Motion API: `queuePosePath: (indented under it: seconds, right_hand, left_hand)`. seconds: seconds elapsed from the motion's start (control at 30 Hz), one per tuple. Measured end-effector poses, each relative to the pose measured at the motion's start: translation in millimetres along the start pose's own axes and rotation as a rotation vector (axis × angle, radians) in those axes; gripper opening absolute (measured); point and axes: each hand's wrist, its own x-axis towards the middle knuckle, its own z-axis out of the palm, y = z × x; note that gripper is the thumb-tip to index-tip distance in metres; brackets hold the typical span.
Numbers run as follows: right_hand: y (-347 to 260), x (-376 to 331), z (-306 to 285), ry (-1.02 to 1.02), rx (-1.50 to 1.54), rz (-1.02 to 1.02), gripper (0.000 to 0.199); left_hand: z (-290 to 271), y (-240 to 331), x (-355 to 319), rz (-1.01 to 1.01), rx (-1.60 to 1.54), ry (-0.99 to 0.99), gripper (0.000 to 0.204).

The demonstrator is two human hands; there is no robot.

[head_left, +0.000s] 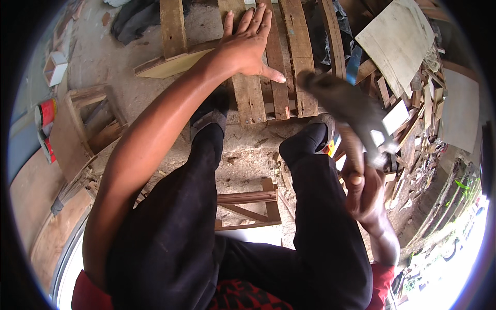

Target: The person sits on the floor and uses a hand saw to cut a wooden plank. They then place the plank onto a wooden pallet frame and use a hammer to nail it into place.

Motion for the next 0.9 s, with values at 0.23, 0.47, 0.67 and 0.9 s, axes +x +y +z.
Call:
queuePosePath:
  seconds: [0.23, 0.47, 0.67, 0.9]
  right_hand:
    - [37.8, -2.8, 24.6, -0.133, -0.109, 0.196, 0.026]
    - [34.2, -7.6, 19.1, -0.03, 0.011, 0.285, 0.038]
    - [44.3, -7.4, 28.6, -0.071, 0.13, 0.38, 0.043]
    - [48.5, -12.0, 33.6, -0.061, 0.198, 0.417, 0.048]
  left_hand:
    - [5.2, 1.1, 9.2, -0.07, 0.132, -0.209, 0.155]
    - [11.8, -13.3, 0.0, 0.063, 0.07, 0.003, 0.149]
    - [-6.1, -5.5, -3.7, 0.407, 0.042, -0.114, 0.112]
    - [-17.7, -10.8, 6.9, 0.392, -0.211, -0.183, 0.078]
